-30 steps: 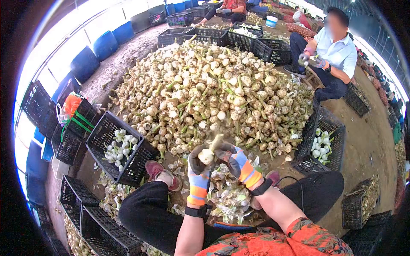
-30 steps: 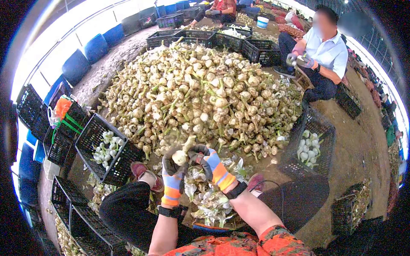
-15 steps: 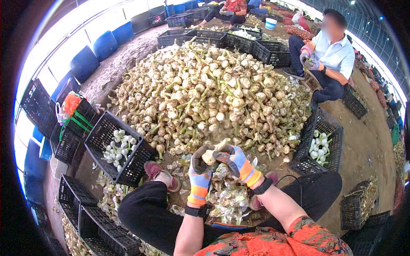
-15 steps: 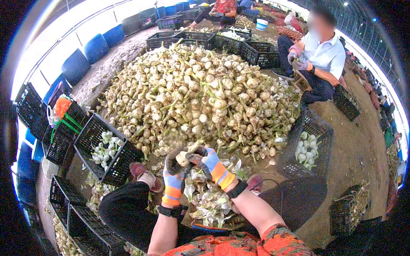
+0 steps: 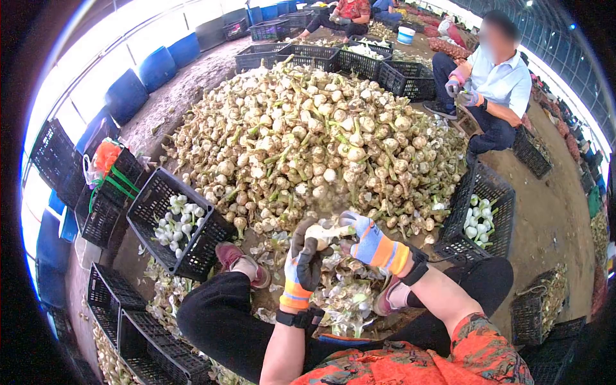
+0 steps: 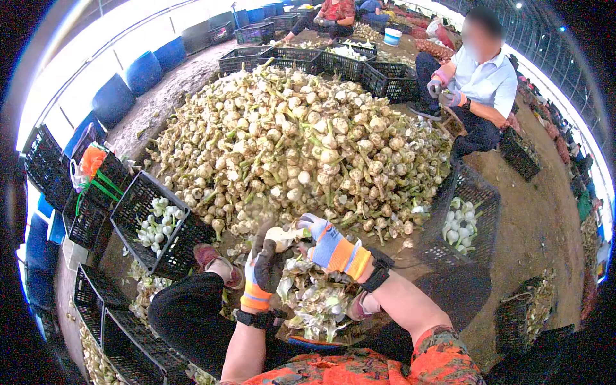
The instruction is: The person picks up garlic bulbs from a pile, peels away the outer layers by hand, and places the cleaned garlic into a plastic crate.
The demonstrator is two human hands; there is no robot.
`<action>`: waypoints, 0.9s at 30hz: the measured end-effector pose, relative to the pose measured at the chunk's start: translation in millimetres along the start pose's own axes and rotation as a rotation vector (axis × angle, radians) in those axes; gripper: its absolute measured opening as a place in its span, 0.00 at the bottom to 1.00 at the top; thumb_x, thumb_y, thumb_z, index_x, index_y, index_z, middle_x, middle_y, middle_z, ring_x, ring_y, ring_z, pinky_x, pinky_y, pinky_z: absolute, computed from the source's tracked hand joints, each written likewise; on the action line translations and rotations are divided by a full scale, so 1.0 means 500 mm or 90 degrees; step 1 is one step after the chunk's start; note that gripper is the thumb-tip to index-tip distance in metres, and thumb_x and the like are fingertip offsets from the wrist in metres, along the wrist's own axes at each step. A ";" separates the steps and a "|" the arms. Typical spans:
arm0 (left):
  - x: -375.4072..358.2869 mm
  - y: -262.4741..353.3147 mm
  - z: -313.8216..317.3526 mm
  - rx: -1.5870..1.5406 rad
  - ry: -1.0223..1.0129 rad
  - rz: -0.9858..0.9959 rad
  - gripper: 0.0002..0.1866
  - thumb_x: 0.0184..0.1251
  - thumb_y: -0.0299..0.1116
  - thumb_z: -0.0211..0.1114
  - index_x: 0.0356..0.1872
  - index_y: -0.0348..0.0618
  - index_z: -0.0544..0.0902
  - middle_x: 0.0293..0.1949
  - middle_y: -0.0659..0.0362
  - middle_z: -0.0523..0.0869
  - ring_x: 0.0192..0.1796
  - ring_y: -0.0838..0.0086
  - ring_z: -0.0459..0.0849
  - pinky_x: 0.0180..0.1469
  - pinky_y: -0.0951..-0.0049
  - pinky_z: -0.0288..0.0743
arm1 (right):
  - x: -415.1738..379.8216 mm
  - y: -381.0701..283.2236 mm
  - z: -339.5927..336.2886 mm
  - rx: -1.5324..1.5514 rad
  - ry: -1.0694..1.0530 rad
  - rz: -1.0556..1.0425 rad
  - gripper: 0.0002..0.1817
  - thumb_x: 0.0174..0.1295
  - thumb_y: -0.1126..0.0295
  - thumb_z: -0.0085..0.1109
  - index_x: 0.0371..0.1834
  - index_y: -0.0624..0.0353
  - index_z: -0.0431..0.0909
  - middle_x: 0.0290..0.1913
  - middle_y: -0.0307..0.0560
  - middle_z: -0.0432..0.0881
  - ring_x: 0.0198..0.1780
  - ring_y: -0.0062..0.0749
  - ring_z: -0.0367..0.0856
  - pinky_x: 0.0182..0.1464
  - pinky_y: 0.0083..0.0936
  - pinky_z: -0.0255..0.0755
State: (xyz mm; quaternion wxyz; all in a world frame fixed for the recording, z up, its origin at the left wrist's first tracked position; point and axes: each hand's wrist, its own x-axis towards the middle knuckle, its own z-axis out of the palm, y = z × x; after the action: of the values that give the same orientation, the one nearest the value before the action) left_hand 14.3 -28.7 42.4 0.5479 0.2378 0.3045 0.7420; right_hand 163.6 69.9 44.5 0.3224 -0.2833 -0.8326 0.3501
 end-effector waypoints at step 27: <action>-0.009 0.042 0.012 0.306 -0.051 0.021 0.28 0.49 0.22 0.68 0.55 0.37 0.71 0.41 0.60 0.79 0.38 0.77 0.79 0.41 0.78 0.77 | 0.018 0.143 0.004 0.621 0.356 0.346 0.14 0.49 0.78 0.53 0.40 0.66 0.78 0.31 0.42 0.81 0.28 0.24 0.76 0.32 0.19 0.71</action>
State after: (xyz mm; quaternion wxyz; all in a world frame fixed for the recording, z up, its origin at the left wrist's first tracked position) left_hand 5.7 -36.5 61.8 0.4749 0.3958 0.4464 0.6469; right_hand 173.9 117.7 -8.2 0.5201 -0.3859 -0.3588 0.6722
